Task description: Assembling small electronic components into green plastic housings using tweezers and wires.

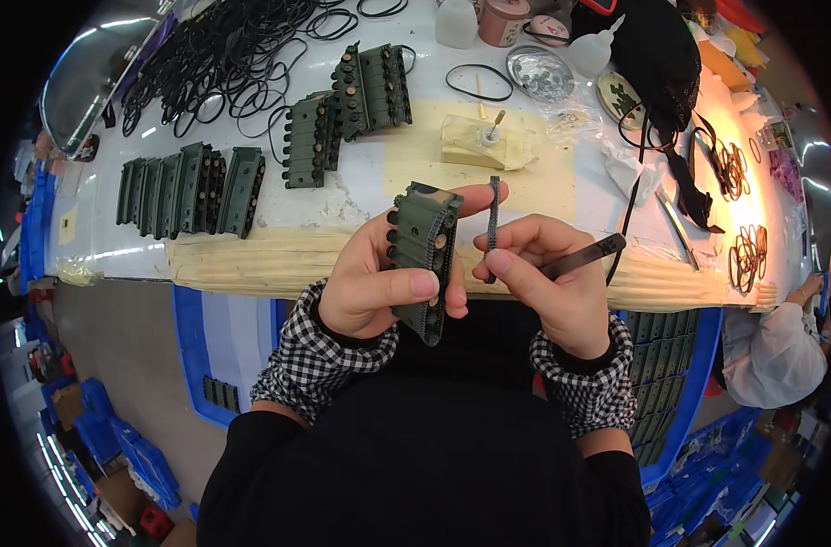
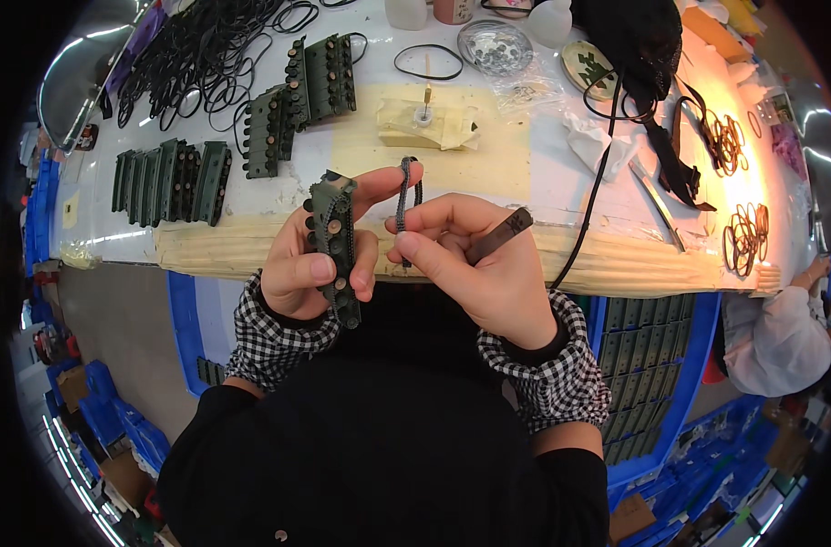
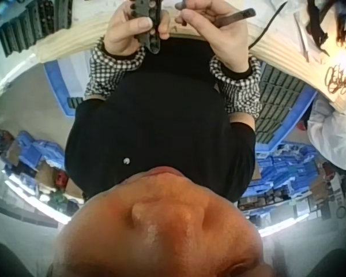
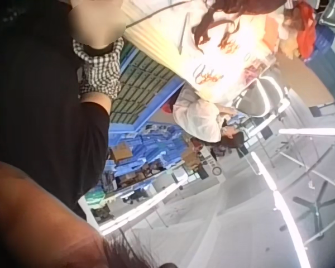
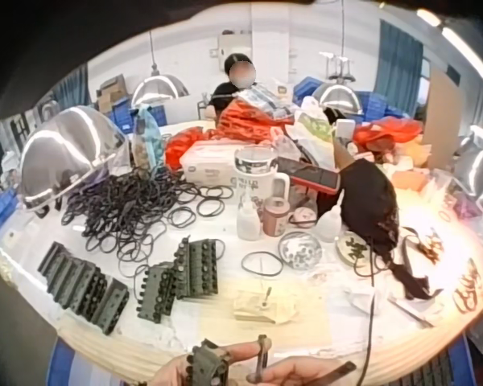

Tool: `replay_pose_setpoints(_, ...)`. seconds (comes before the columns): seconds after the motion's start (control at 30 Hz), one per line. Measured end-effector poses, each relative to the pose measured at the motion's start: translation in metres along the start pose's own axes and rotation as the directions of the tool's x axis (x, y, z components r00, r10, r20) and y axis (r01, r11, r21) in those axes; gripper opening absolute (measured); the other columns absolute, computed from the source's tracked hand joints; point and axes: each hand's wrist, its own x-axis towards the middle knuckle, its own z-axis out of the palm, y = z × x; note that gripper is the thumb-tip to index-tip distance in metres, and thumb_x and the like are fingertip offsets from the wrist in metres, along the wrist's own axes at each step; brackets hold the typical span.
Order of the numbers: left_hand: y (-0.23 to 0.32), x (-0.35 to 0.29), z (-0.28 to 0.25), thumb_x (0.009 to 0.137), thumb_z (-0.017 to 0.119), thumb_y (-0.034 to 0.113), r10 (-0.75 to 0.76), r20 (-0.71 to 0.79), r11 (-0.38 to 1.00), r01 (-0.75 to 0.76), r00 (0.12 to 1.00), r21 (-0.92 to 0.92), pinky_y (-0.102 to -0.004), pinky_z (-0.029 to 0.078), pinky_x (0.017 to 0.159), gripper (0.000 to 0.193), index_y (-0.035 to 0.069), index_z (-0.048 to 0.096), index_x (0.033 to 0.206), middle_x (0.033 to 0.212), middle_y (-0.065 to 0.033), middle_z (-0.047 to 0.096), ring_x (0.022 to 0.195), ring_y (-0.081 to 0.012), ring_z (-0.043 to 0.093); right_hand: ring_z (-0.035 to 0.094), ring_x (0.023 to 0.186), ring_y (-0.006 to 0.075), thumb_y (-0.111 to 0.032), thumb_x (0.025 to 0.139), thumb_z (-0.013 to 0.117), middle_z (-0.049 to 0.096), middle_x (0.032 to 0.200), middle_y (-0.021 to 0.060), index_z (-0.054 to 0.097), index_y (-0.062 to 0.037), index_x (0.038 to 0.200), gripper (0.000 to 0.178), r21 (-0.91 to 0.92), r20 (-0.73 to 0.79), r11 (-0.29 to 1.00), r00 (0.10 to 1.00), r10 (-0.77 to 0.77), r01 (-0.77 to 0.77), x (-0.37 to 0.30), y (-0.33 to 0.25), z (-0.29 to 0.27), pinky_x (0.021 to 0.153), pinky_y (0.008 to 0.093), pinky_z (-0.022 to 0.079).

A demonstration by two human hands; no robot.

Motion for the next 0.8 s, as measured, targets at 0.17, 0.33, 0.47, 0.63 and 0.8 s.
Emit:
replay_pose_setpoints(0.17, -0.0007, -0.0010, -0.0015, 0.074, 0.068, 0.022, -0.010, -0.012, 1.000, 0.010, 1.000, 0.006, -0.0249, 0.055, 0.064, 0.081, -0.013, 0.034, 0.138, 0.149, -0.0283, 0.028, 0.068, -0.0147, 0.061, 0.067, 0.082, 0.0151, 0.000, 0.086, 0.063, 0.068, 0.097, 0.0113, 0.062, 0.0059, 0.100, 0.015, 0.024, -0.003, 1.000, 1.000, 0.007, -0.006, 0.0004, 0.0001, 0.0001, 0.076, 0.0256, 0.053)
replay_pose_setpoints(0.33, -0.0005, -0.0002, -0.0009, 0.073, 0.068, 0.021, -0.010, -0.015, 1.000, 0.010, 1.000, -0.016, -0.0252, 0.055, 0.065, 0.081, -0.012, 0.034, 0.138, 0.149, -0.0280, 0.028, 0.069, -0.0149, 0.061, 0.068, 0.085, 0.0159, 0.001, 0.085, 0.064, 0.068, 0.099, 0.0119, 0.062, 0.0068, 0.103, 0.018, -0.015, 0.020, 1.000, 1.000, 0.020, -0.020, 0.0003, 0.0012, -0.0029, 0.079, 0.0257, 0.053)
replay_pose_setpoints(0.47, -0.0004, 0.0009, -0.0017, 0.073, 0.068, 0.021, -0.010, -0.002, 1.000, 0.010, 1.000, -0.027, -0.0253, 0.055, 0.066, 0.081, -0.012, 0.034, 0.139, 0.149, -0.0279, 0.028, 0.069, -0.0149, 0.061, 0.068, 0.086, 0.0162, 0.002, 0.085, 0.064, 0.068, 0.100, 0.0123, 0.061, 0.0071, 0.104, 0.019, -0.088, 0.022, 0.996, 0.999, 0.036, -0.034, 0.0008, 0.0020, -0.0057, 0.080, 0.0257, 0.054)
replay_pose_setpoints(0.63, -0.0004, 0.0005, -0.0017, 0.073, 0.068, 0.020, -0.016, -0.006, 0.999, 0.016, 1.000, -0.031, -0.0254, 0.054, 0.066, 0.081, -0.012, 0.034, 0.139, 0.149, -0.0279, 0.028, 0.069, -0.0149, 0.061, 0.068, 0.087, 0.0160, 0.002, 0.085, 0.064, 0.068, 0.100, 0.0124, 0.061, 0.0069, 0.104, 0.019, -0.075, 0.017, 0.996, 0.999, 0.043, -0.041, 0.0005, 0.0031, -0.0059, 0.080, 0.0257, 0.054)
replay_pose_setpoints(0.8, -0.0012, 0.0017, -0.0006, 0.071, 0.068, 0.021, -0.015, -0.038, 1.000, 0.014, 0.999, -0.015, -0.0257, 0.054, 0.065, 0.083, -0.012, 0.034, 0.139, 0.150, -0.0276, 0.028, 0.067, -0.0150, 0.060, 0.066, 0.080, 0.0132, 0.001, 0.085, 0.064, 0.068, 0.098, 0.0125, 0.062, 0.0068, 0.104, 0.019, -0.046, 0.012, 0.999, 1.000, 0.025, -0.024, 0.0010, 0.0031, -0.0042, 0.073, 0.0224, 0.052)
